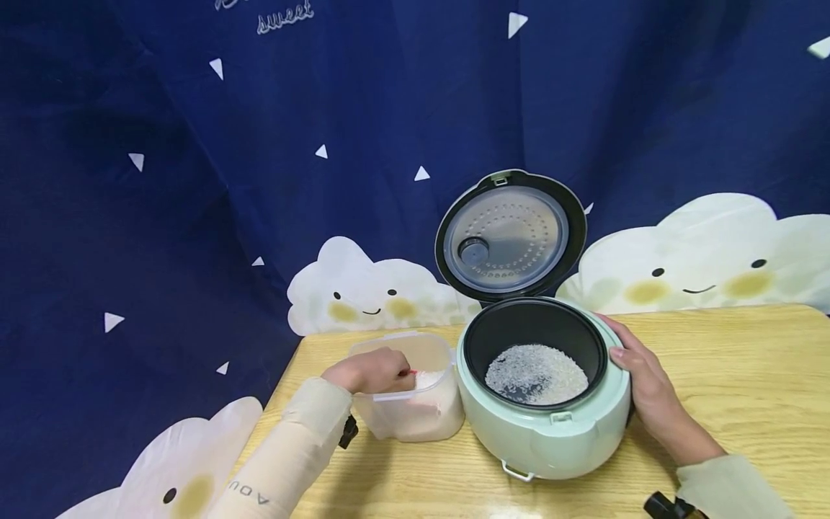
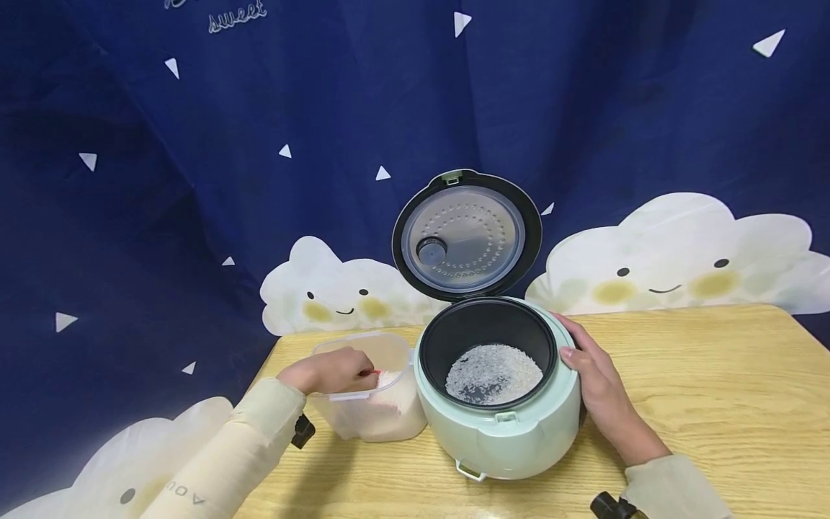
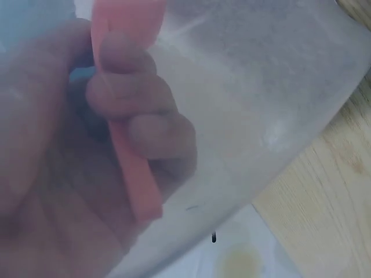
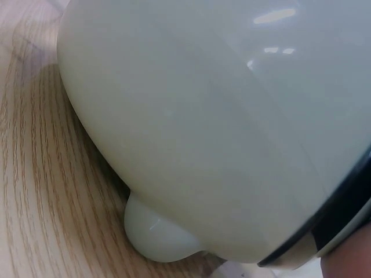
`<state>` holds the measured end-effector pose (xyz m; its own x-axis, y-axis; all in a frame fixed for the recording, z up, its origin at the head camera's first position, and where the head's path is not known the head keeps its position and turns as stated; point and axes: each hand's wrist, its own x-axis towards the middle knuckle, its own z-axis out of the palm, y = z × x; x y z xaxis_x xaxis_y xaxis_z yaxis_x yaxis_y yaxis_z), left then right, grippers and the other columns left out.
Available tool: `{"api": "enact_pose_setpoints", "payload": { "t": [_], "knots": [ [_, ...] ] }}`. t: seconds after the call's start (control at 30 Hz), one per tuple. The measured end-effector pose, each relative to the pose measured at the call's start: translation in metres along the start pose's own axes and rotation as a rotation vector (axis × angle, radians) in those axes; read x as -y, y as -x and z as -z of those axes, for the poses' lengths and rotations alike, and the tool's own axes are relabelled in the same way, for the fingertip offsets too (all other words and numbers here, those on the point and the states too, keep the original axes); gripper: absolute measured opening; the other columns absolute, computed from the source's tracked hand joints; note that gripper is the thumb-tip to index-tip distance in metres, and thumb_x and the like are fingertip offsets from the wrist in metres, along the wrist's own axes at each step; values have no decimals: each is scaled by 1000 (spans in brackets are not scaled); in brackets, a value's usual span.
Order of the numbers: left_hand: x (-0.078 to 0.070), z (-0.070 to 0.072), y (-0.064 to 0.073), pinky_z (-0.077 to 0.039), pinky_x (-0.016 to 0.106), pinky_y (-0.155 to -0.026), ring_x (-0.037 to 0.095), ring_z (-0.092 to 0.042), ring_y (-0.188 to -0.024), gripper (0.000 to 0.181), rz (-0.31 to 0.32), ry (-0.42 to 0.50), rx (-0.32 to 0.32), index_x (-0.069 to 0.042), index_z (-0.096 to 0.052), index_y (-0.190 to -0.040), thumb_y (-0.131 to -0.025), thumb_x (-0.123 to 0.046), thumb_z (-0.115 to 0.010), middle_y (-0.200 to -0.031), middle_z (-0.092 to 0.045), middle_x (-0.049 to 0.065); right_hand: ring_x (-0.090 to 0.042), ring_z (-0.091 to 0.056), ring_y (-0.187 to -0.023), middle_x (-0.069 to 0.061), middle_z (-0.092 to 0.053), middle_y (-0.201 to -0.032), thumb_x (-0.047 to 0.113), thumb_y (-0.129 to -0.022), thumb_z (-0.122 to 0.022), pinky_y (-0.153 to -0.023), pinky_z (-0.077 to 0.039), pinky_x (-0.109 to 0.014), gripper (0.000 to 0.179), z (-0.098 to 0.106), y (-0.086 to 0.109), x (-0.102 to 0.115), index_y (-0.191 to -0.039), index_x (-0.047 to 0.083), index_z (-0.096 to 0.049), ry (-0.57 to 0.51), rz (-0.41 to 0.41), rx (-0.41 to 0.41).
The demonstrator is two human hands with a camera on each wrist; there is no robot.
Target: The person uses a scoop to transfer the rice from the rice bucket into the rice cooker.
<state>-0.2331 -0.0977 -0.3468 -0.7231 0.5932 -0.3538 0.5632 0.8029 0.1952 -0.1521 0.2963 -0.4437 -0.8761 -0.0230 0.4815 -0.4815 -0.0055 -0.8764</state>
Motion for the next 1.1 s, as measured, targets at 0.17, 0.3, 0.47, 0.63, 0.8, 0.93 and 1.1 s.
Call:
{"api": "enact_pose_setpoints", "payload": {
  "t": [0.17, 0.3, 0.47, 0.63, 0.8, 0.93, 1.1],
  "knots": [
    [-1, 4, 2, -35, 22, -60, 6, -42, -59, 36, -25, 32, 9, -22, -53, -66, -101, -24, -48, -63, -45, -10, 10, -45, -137, 21, -52, -149, 9, -106, -29, -107, -32, -4, 52, 1, 1, 1, -157, 6, -39, -2, -10, 4],
    [-1, 7, 4, -43, 25, -70, 7, -49, -66, 35, -15, 37, 21, -18, -65, -78, -105, -24, -42, -73, -55, -7, 11, -45, -137, 22, -52, -149, 9, -106, -30, -107, -33, -4, 52, 1, 1, 0, -157, 7, -39, -4, -18, 5],
    [0, 8, 4, -45, 29, -80, 10, -52, -74, 38, -3, 15, 22, -18, -65, -85, -108, -24, -35, -81, -58, -5, 10, -45, -136, 21, -52, -149, 9, -106, -30, -107, -33, -4, 52, 1, 1, 1, -157, 7, -39, -3, -16, 3],
    [1, 9, 6, -45, 27, -76, 8, -53, -70, 38, -1, 46, 7, -19, -63, -84, -108, -23, -35, -78, -57, -5, 10, -45, -137, 22, -53, -148, 9, -106, -30, -107, -32, -4, 52, 0, 1, 0, -157, 6, -39, -1, -10, -4],
    [2, 14, 9, -45, 28, -76, 8, -52, -67, 41, 1, 69, -6, -18, -64, -83, -109, -24, -33, -75, -57, -5, 10, -44, -138, 21, -53, -149, 8, -106, -29, -108, -31, -4, 52, 0, 2, 0, -157, 5, -38, -2, 2, 5],
    [2, 21, 13, -46, 32, -83, 11, -54, -75, 42, 28, 67, -26, -18, -64, -84, -110, -27, -32, -80, -57, -4, 11, -44, -138, 21, -52, -149, 8, -106, -29, -108, -31, -4, 52, 1, 1, 0, -157, 6, -39, -6, 2, 6],
    [2, 29, 18, -46, 36, -91, 16, -55, -88, 39, 30, 38, -55, -17, -63, -84, -109, -27, -34, -88, -57, -2, 11, -44, -138, 22, -53, -149, 7, -106, -29, -108, -31, -4, 52, 1, 1, -1, -157, 5, -39, 7, 1, -2]
  ]
}}
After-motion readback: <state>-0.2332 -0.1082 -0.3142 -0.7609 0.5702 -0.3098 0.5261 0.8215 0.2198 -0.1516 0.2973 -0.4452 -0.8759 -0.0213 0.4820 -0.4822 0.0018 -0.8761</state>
